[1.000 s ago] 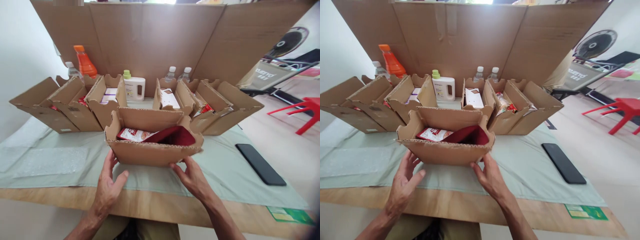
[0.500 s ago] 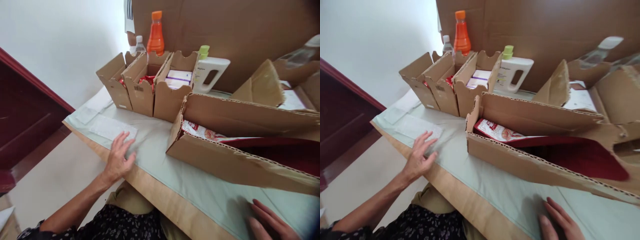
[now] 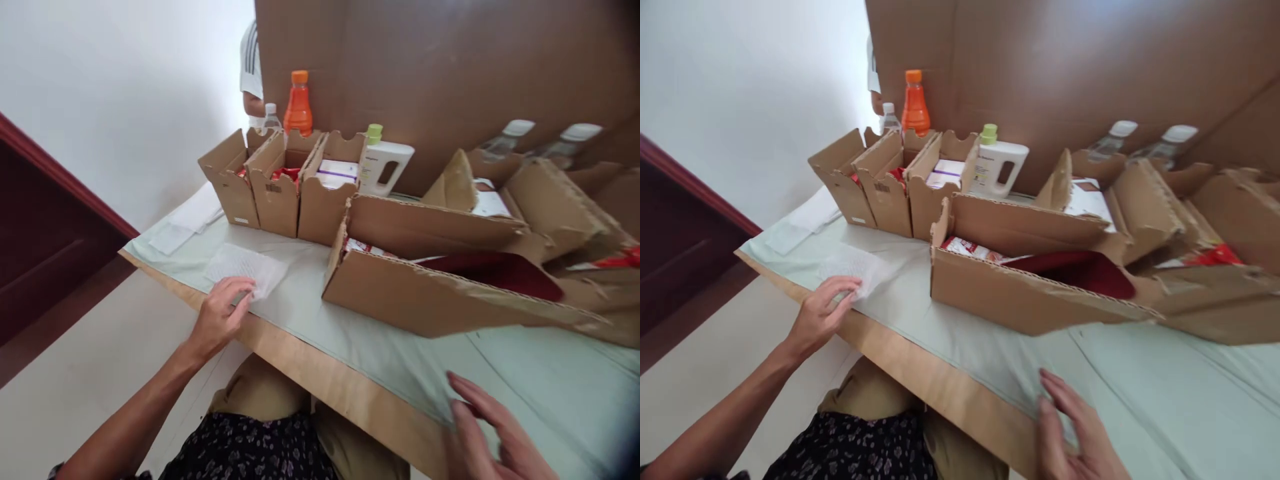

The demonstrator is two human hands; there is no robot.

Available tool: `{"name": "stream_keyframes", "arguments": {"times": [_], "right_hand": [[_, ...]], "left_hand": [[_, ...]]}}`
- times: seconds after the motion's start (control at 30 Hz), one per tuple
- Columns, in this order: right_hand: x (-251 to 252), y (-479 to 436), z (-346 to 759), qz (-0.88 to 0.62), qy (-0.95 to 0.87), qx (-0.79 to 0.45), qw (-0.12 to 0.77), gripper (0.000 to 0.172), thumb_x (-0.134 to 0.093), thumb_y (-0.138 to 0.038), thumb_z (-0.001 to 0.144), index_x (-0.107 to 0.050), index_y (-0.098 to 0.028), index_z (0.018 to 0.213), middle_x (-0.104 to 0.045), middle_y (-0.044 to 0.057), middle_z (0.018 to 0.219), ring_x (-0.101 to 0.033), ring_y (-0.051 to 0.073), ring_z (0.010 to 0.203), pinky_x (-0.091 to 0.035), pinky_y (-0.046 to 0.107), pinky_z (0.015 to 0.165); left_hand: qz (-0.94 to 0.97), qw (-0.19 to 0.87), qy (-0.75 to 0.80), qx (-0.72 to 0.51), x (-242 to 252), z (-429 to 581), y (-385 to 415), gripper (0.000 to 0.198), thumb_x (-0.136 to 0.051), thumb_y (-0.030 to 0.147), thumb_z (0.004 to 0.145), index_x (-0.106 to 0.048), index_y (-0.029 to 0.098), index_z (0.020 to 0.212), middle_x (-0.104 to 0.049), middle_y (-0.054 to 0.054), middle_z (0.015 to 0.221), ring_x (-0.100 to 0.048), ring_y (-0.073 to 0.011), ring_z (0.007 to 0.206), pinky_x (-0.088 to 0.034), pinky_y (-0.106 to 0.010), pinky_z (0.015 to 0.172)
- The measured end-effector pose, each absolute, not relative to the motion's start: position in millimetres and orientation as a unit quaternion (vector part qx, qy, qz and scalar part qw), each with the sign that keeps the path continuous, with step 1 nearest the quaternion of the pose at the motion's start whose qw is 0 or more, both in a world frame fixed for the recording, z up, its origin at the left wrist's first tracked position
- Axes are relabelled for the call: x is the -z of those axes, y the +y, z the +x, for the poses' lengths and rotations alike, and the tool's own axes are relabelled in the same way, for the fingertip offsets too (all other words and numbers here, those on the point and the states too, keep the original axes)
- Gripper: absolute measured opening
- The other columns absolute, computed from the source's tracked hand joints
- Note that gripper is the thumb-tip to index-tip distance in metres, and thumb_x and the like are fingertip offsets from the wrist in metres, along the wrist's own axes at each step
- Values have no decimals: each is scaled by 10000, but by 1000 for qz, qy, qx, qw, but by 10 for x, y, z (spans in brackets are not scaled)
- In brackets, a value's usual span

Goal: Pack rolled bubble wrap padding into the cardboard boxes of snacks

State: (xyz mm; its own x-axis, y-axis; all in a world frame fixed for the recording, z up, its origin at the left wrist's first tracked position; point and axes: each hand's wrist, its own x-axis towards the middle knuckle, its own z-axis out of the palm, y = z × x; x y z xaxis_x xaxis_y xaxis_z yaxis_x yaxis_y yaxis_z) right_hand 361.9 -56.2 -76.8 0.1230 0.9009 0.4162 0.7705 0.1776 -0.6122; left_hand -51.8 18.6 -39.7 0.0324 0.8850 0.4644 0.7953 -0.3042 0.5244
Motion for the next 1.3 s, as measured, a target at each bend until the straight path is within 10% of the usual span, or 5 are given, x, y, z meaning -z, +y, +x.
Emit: {"name": "stream_keyframes", "arguments": {"times": [0.23,0.57,0.83,1.07,1.3], "right_hand": [[558,-591,3091,-481,-801,-156,321,749,-626,-286,984,-281,-278,1649,-449,178,1630,-480,304,1500,-541,511,1128],[444,-974,3225,-471,-804,-156,327,63,-696,-260,964,-721,-216,1001,-484,186,1599,-532,315,1441,-562,487,1070],[544,-1137,3135,-488,-764,-147,396,167,-611,-123,983,-660,-219,1111,-770,46,956,-726,186,876,-619,324,777],[697,-1036,2986,-606,-692,-150,362,443,-628,-298,1025,-545,-202,1449,-755,81,1038,-727,193,810,-635,329,727],[534,-1138,3060,-551,-752,-22,361,448,-700,-169,953,-592,-178,1387,-722,134,1178,-688,259,1091,-598,409,889]], "left_hand": [[850,247,266,-382,371,343,-381,254,-583,70,962,-689,218,1138,-793,-101,1192,-685,-262,1248,-534,-464,1090],[891,337,170,-251,392,633,-382,268,-516,67,982,-711,199,1112,-785,-97,1236,-691,-263,1237,-544,-481,1092],[861,387,280,-177,352,457,-485,886,-649,86,738,-425,271,1575,-622,-101,1503,-558,-330,1418,-466,-541,1200],[803,244,449,-306,553,801,-581,360,-572,170,989,-603,193,1347,-734,-50,948,-684,-218,863,-574,-379,818],[837,165,437,-286,616,849,-409,420,-588,134,982,-532,125,1398,-650,-7,808,-615,-209,775,-514,-383,803]]}}
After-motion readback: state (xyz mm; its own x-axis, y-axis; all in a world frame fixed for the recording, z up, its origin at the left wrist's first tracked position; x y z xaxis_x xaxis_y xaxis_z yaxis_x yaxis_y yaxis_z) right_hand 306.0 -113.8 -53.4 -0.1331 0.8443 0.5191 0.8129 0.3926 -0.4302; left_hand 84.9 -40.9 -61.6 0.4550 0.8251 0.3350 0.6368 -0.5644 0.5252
